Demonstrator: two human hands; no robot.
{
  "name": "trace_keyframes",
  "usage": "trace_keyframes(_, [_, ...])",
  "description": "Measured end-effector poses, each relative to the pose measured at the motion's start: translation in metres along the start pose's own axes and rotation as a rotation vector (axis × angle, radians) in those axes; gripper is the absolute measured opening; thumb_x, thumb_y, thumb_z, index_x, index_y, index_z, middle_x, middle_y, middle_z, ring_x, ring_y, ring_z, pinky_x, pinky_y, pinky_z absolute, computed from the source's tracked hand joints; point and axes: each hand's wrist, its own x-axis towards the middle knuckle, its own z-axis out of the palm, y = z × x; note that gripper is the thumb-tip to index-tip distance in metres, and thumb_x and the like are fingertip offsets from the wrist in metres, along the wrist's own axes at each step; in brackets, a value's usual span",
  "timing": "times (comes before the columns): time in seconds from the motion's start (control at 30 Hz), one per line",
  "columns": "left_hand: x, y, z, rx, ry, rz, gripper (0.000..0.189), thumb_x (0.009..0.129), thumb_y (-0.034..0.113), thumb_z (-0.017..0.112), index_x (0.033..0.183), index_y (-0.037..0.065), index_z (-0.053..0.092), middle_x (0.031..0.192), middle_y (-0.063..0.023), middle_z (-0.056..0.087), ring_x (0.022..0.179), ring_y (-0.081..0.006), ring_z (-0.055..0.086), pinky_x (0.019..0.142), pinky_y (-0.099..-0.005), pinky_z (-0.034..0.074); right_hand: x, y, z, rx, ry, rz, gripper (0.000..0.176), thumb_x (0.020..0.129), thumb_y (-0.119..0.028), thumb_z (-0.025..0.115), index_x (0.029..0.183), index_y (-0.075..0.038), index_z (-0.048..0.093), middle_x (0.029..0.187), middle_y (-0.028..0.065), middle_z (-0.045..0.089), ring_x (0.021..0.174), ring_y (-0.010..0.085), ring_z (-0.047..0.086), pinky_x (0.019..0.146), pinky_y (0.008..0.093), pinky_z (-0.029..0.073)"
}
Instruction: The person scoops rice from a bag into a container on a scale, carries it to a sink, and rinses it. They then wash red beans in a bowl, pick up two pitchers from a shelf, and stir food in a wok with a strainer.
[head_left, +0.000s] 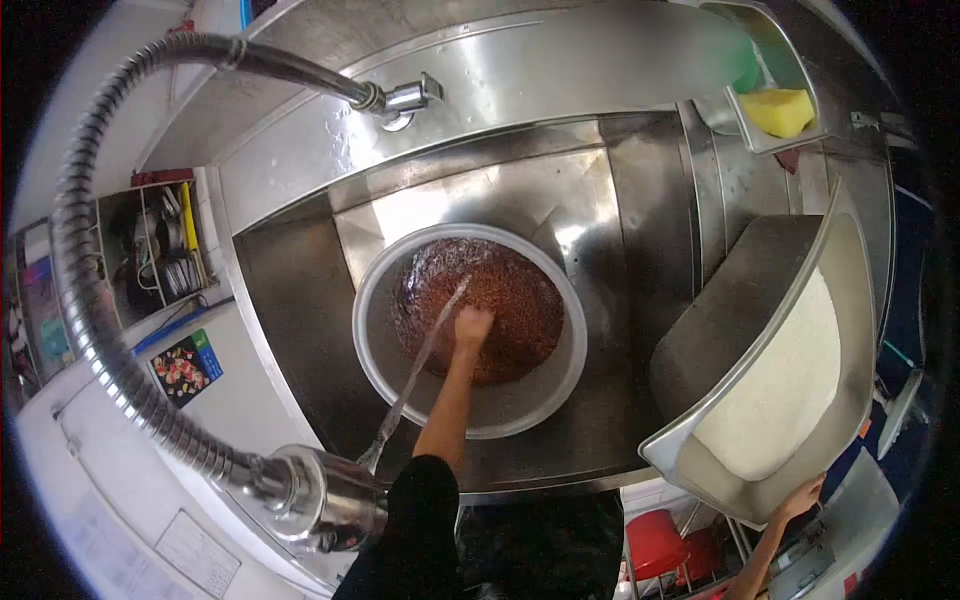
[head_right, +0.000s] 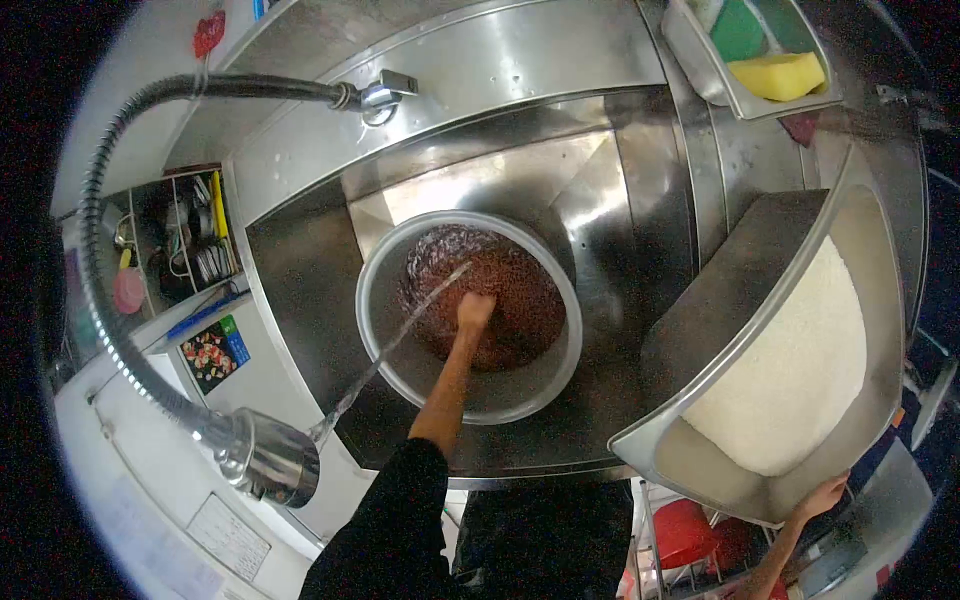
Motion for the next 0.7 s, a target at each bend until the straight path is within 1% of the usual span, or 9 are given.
trace_keyframes(0.07, [-0.062, 0.003, -0.019, -0.045, 0.275, 0.236, 0.041, 0.078, 0.031, 0.063, 0.106, 0.002, 0.062, 0.101, -0.0221, 0.064, 0.093, -0.0409, 0.061, 0.083, -0.0524, 0.046, 0.000, -0.004, -0.001, 0.032, -0.012, -0.015, 0.059, 0.097, -0.044, 0.039, 0.129, 0.005, 0.047, 0.129, 0.0195, 0.052, 0.111, 0.0301, 0.054, 0.093, 0.0372, 0.042])
trace_keyframes(0.17, [-0.134, 0.020, -0.031, 0.079, 0.402, 0.417, 0.056, 0.078, 0.032, 0.063, 0.126, 0.006, 0.050, 0.122, -0.0218, 0.055, 0.105, -0.0422, 0.056, 0.093, -0.0512, 0.042, 0.000, 0.003, -0.004, 0.117, -0.020, -0.015, 0.058, 0.098, -0.042, 0.039, 0.130, 0.006, 0.046, 0.129, 0.0191, 0.052, 0.112, 0.0290, 0.054, 0.094, 0.0365, 0.042])
trace_keyframes(0.23, [-0.156, 0.059, -0.054, 0.636, 0.418, 0.836, 0.061, 0.084, 0.029, 0.058, 0.139, 0.013, 0.036, 0.137, -0.0196, 0.040, 0.107, -0.0434, 0.053, 0.092, -0.0484, 0.044, 0.000, -0.004, -0.005, 0.082, -0.033, 0.007, 0.057, 0.097, -0.043, 0.039, 0.131, 0.003, 0.046, 0.130, 0.0189, 0.051, 0.114, 0.0295, 0.053, 0.095, 0.0363, 0.042])
trace_keyframes(0.33, [-0.047, 0.029, 0.002, 0.885, 0.286, 0.816, 0.052, 0.085, 0.020, 0.054, 0.135, 0.016, 0.040, 0.142, -0.0164, 0.038, 0.118, -0.0385, 0.049, 0.100, -0.0466, 0.040, -0.001, -0.013, -0.006, 0.110, -0.031, 0.108, 0.058, 0.098, -0.043, 0.038, 0.130, 0.004, 0.047, 0.130, 0.0190, 0.051, 0.115, 0.0297, 0.052, 0.096, 0.0363, 0.041])
trace_keyframes(0.4, [-0.013, 0.039, -0.005, 0.683, -0.014, 0.647, 0.047, 0.087, 0.015, 0.049, 0.134, 0.014, 0.041, 0.136, -0.0166, 0.045, 0.114, -0.0336, 0.054, 0.095, -0.0443, 0.045, -0.009, -0.028, -0.006, 0.114, -0.015, 0.123, 0.059, 0.098, -0.044, 0.037, 0.128, 0.005, 0.049, 0.128, 0.0193, 0.053, 0.113, 0.0299, 0.054, 0.096, 0.0362, 0.041])
trace_keyframes(0.47, [0.006, 0.044, -0.002, 0.458, -0.115, 0.374, 0.041, 0.094, 0.022, 0.038, 0.134, 0.013, 0.043, 0.127, -0.0176, 0.053, 0.108, -0.0330, 0.057, 0.089, -0.0437, 0.049, -0.002, -0.019, -0.010, 0.120, -0.100, 0.139, 0.058, 0.097, -0.042, 0.040, 0.131, 0.005, 0.045, 0.132, 0.0188, 0.050, 0.117, 0.0285, 0.051, 0.098, 0.0346, 0.039])
trace_keyframes(0.57, [0.097, -0.004, 0.063, 0.461, 0.063, 0.399, 0.030, 0.091, 0.022, 0.044, 0.116, 0.009, 0.055, 0.109, -0.0199, 0.059, 0.100, -0.0362, 0.060, 0.086, -0.0443, 0.049, 0.002, -0.006, -0.007, 0.070, -0.029, 0.037, 0.058, 0.097, -0.043, 0.040, 0.130, 0.005, 0.047, 0.131, 0.0196, 0.051, 0.117, 0.0296, 0.051, 0.097, 0.0347, 0.039])
trace_keyframes(0.67, [0.169, -0.062, 0.109, 0.322, 0.309, 0.776, 0.026, 0.088, 0.023, 0.049, 0.098, 0.006, 0.067, 0.091, -0.0221, 0.065, 0.091, -0.0394, 0.062, 0.082, -0.0449, 0.049, 0.006, 0.002, -0.002, 0.081, -0.017, 0.026, 0.059, 0.097, -0.044, 0.040, 0.131, 0.005, 0.046, 0.132, 0.0193, 0.050, 0.118, 0.0293, 0.051, 0.098, 0.0345, 0.039])
trace_keyframes(0.7, [0.079, -0.015, 0.054, 0.094, 0.372, 0.457, 0.026, 0.086, 0.025, 0.051, 0.095, 0.006, 0.067, 0.090, -0.0228, 0.064, 0.089, -0.0400, 0.062, 0.080, -0.0453, 0.049, 0.006, 0.005, -0.001, 0.107, -0.033, 0.039, 0.059, 0.097, -0.043, 0.040, 0.131, 0.004, 0.045, 0.133, 0.0189, 0.049, 0.119, 0.0288, 0.051, 0.098, 0.0343, 0.039])
